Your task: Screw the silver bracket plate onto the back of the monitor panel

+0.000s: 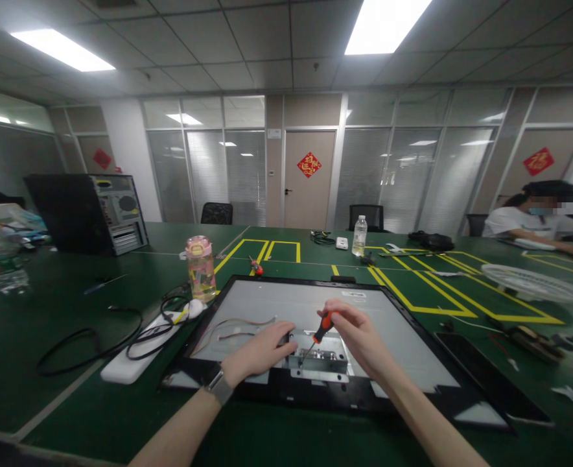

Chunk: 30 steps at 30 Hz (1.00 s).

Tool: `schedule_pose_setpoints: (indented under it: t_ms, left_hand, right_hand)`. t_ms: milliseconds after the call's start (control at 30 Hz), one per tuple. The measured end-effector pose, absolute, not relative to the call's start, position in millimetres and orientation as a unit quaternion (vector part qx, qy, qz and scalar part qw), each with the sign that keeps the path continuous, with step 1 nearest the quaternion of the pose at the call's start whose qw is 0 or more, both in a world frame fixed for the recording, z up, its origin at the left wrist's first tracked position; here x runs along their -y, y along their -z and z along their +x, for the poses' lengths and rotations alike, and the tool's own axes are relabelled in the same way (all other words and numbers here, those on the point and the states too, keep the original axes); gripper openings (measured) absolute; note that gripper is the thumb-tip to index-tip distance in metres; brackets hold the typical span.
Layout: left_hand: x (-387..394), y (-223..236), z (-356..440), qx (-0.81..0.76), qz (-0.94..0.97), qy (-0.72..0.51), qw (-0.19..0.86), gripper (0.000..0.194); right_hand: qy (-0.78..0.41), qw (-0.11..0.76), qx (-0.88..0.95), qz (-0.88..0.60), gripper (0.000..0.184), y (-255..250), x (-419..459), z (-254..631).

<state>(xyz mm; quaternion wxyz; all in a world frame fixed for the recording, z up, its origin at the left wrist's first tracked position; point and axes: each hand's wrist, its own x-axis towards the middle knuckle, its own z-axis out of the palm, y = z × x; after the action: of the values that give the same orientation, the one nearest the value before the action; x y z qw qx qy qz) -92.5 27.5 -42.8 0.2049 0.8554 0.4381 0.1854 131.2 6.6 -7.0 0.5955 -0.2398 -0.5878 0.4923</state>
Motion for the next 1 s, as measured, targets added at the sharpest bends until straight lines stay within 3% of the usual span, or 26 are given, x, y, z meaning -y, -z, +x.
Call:
schedule_pose_setpoints:
  t_ms: [267, 633, 833, 1000]
  left_hand:
    - [-27.5, 41.4, -91.9, -0.439, 0.853, -0.189, 0.209, 0.051]
    - [-22.8, 35.7, -89.3, -0.433, 0.856, -0.189, 0.210, 0.047]
    - [-25.0, 38.5, -90.2, -0.440, 0.854, -0.183, 0.209, 0.048]
    - [-23.7, 36.4, -89.9, -0.441, 0.851, -0.188, 0.213, 0.050]
  right_hand:
    - [-0.543, 0.577, 0.565, -0.228, 0.031, 5.3, -4.4, 129.4]
    - [-0.539, 0.564, 0.579, -0.237, 0.033, 3.2, -4.6, 131.7]
    - [-0.501, 0.588, 0.578, -0.262, 0.024, 11.2, -8.7, 134.0]
    - [-0.526, 0.580, 0.567, -0.257, 0.031, 8.6, -7.2, 132.3]
